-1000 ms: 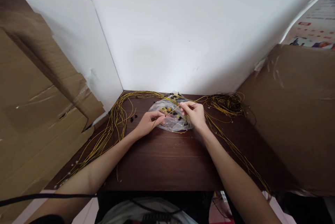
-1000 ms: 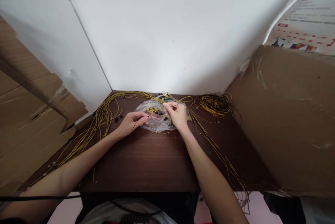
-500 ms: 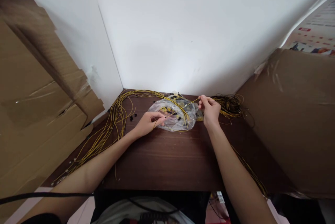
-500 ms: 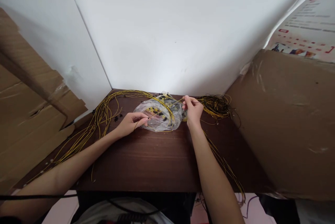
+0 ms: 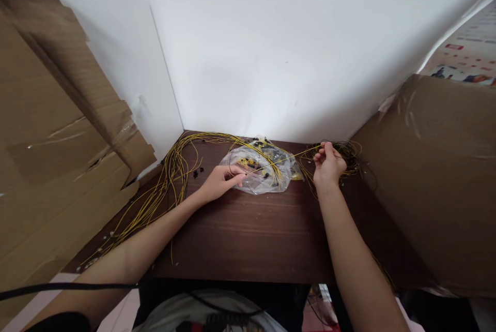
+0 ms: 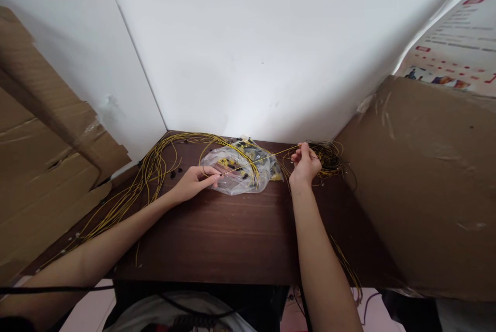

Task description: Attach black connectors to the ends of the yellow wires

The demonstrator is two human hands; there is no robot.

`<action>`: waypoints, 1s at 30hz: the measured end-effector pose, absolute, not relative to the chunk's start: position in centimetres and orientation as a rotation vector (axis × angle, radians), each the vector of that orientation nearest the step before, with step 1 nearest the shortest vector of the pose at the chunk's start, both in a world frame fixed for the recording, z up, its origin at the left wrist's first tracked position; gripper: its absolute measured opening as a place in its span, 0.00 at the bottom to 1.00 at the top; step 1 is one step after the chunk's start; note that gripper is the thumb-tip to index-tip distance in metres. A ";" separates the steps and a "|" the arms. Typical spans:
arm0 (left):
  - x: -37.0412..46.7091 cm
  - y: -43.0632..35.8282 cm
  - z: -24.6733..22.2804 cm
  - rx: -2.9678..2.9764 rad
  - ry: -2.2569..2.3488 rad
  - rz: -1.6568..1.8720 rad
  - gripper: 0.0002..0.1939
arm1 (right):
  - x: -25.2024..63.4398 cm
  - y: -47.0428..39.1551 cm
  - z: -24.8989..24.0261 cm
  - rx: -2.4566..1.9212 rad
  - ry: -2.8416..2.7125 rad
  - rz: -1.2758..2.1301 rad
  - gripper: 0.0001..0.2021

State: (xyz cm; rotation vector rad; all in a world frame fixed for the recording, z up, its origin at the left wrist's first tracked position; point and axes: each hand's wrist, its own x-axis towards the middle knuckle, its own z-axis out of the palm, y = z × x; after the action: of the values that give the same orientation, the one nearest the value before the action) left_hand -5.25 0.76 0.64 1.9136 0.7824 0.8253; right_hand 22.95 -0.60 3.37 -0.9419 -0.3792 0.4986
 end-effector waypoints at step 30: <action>-5.1 0.6 1.0 1.901 0.737 0.831 0.11 | 13.4 -3.5 2.6 -1.043 -1.963 0.222 0.09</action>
State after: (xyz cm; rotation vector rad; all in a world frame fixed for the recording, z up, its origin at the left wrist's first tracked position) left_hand -5.14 0.64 1.03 1.9006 0.7368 0.8315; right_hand 13.35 -3.49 2.59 -1.0433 -1.9630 0.2217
